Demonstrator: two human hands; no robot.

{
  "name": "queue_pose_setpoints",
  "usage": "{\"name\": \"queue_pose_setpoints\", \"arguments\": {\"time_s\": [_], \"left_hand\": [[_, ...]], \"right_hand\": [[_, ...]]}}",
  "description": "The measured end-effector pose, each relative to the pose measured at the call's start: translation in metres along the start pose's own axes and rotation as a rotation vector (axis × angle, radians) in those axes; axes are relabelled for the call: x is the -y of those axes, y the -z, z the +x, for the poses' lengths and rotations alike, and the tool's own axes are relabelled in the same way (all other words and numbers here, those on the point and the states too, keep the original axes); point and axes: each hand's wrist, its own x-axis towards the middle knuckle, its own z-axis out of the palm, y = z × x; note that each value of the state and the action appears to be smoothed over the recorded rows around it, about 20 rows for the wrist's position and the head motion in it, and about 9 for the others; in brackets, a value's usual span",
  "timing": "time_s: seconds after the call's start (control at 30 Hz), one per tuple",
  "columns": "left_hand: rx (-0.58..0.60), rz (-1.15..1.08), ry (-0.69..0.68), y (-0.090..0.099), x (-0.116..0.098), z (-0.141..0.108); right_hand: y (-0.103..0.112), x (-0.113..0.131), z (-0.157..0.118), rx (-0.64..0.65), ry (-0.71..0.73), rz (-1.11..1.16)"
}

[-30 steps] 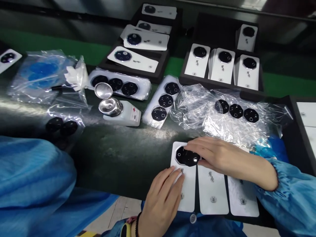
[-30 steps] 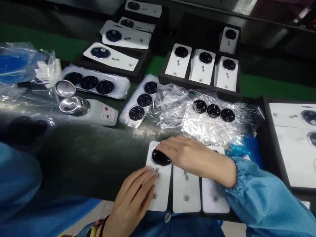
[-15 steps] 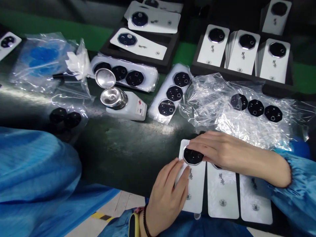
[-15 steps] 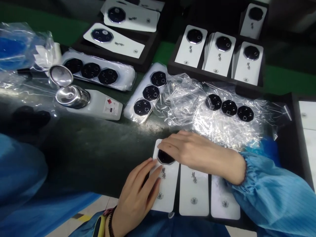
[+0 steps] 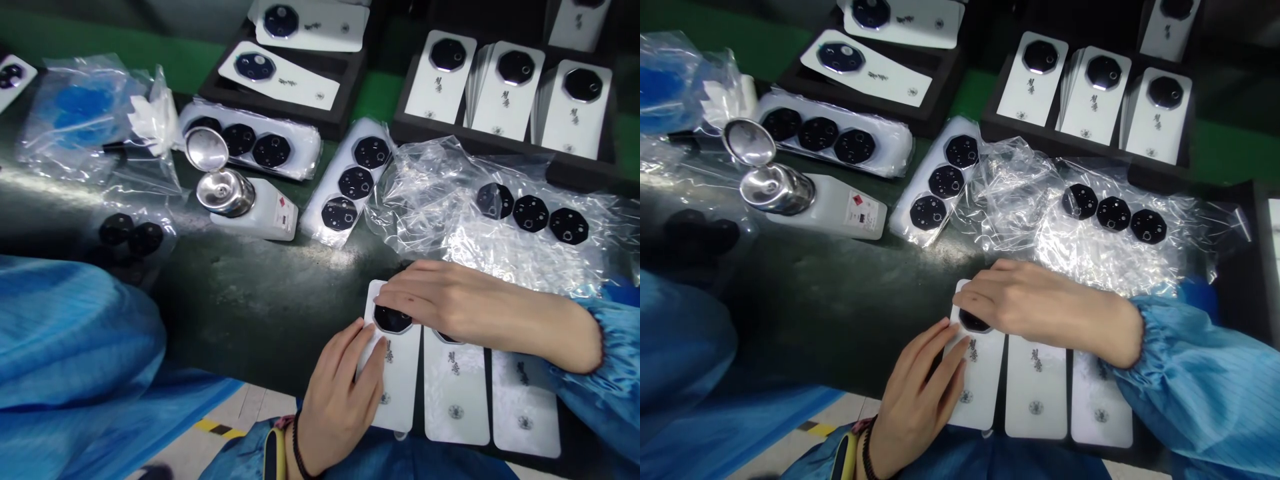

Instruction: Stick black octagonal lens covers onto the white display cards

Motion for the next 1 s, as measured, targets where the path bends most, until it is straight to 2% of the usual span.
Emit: {"name": "queue_pose_setpoints", "arguments": {"time_s": [0.5,0.87,1.0], "left_hand": [[0.015,-0.019,0.007,-0.0022,-0.0006,-0.0018],[0.034,0.004,0.006,-0.0015,-0.0006,0.0000],[0.031,0.007,0.002,-0.0022,-0.0003,-0.0009]], "right_hand": [[-0.0017,0.0009,0.0001,0.000,0.004,-0.030],[-0.0025,-0.0003,-0.0002,0.077,-0.043,0.031],[-0.0076,-0.0025,-0.0029,0.026,-0.041,0.037]]}}
